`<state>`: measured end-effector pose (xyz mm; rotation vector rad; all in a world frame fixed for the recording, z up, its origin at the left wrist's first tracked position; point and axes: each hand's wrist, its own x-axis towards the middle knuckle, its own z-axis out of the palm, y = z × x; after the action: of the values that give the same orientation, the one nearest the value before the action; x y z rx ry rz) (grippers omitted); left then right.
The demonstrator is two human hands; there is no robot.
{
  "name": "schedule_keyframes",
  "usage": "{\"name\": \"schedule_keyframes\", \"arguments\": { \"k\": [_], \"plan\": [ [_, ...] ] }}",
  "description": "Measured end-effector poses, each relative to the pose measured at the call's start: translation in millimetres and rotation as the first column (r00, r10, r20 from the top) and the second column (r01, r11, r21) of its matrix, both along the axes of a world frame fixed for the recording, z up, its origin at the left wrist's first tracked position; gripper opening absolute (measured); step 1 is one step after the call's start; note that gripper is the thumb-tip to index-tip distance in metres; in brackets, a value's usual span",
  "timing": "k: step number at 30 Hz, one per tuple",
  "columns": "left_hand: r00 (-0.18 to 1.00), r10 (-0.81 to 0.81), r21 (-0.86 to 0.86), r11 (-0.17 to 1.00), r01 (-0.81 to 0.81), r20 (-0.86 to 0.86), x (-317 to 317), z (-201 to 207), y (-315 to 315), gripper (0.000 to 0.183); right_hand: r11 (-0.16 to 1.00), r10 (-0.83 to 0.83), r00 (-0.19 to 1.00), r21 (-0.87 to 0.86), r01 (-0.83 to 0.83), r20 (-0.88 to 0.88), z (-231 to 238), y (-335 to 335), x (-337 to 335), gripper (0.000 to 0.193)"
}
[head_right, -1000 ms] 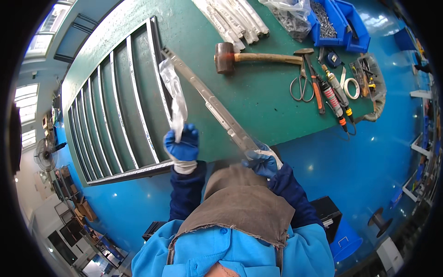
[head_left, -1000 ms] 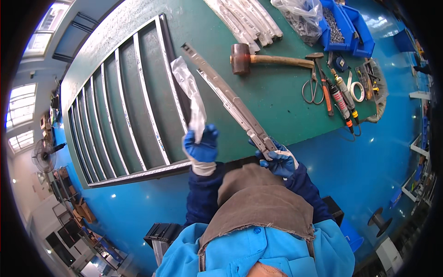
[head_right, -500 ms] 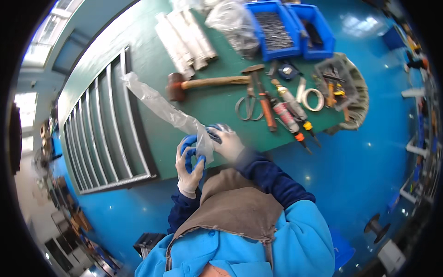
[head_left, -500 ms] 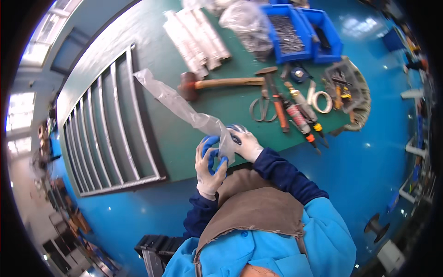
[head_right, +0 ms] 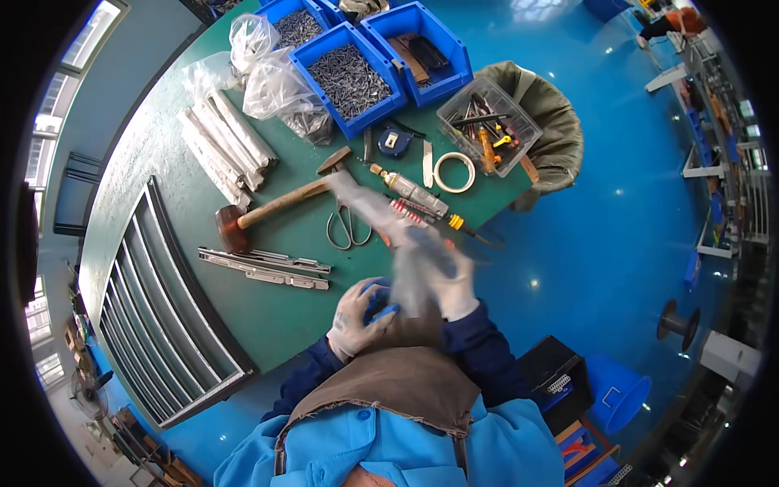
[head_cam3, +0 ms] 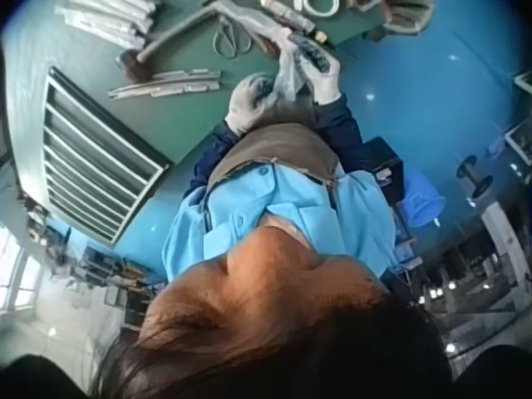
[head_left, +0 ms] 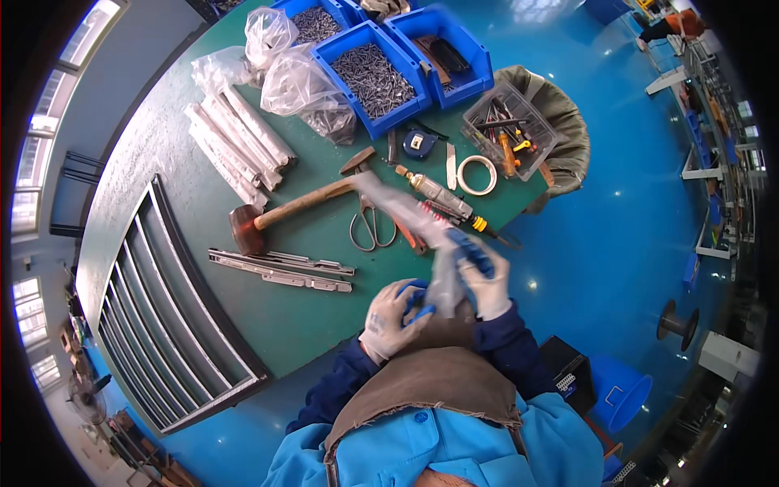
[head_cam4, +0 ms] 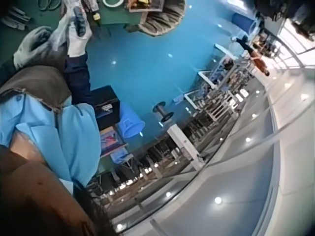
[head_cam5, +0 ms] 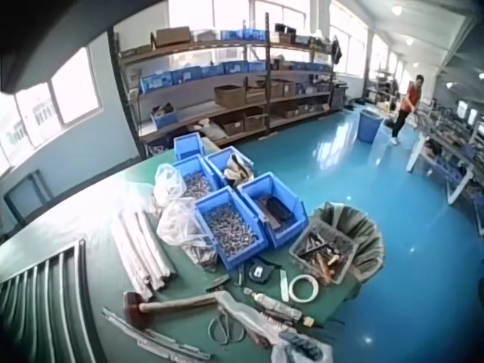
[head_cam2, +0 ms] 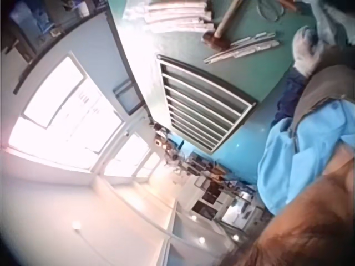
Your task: Assembling the components of a metal shutter structure using drills, hammers, and manual fasteners on a workbench.
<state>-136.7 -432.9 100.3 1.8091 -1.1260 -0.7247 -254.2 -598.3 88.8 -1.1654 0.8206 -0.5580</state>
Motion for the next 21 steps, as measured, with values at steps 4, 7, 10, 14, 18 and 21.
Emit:
{"name": "schedule_keyframes", "arguments": {
  "k": [4, 7, 10, 14, 18, 21],
  "plan": [
    [0.987, 0.068, 0.032, 0.997, -0.064, -0.147, -9.9, 1.1, -29.5, 0.038, 0.767, -0.487, 0.873, -0.481, 0.426, -0.003, 7.8, -112.2, -53.4, 0.024],
    [0.91, 0.272, 0.061, 0.962, -0.267, -0.314, -18.1, 0.5, -49.6, 0.053, 0.593, -0.546, 0.807, -0.577, 0.562, 0.225, 10.1, -213.6, -95.3, 0.026],
    [0.786, 0.468, 0.08, 0.874, -0.479, -0.404, -36.2, -6.1, -68.3, 0.064, 0.657, -0.545, 0.801, -0.467, 0.591, 0.247, 14.1, -291.9, -83.1, 0.026],
    [0.671, 0.642, 0.162, 0.756, -0.634, -0.372, -64.6, 1.3, -90.7, 0.059, 0.811, -0.558, 0.816, -0.304, 0.499, -0.152, -115.1, -457.1, -94.5, 0.025],
    [0.751, 0.598, 0.151, 0.8, -0.58, -0.28, -71.4, 2.7, -109.4, 0.051, 0.914, -0.38, 0.836, -0.298, 0.274, -0.397, -221.3, -602.5, -145.9, 0.035],
    [0.707, 0.678, 0.196, 0.735, -0.649, -0.199, -82.5, 3.4, -100.1, 0.049, 0.979, -0.152, 0.886, 0.058, 0.197, -0.437, -266.5, -600.5, -108.6, 0.052]
  ]
}}
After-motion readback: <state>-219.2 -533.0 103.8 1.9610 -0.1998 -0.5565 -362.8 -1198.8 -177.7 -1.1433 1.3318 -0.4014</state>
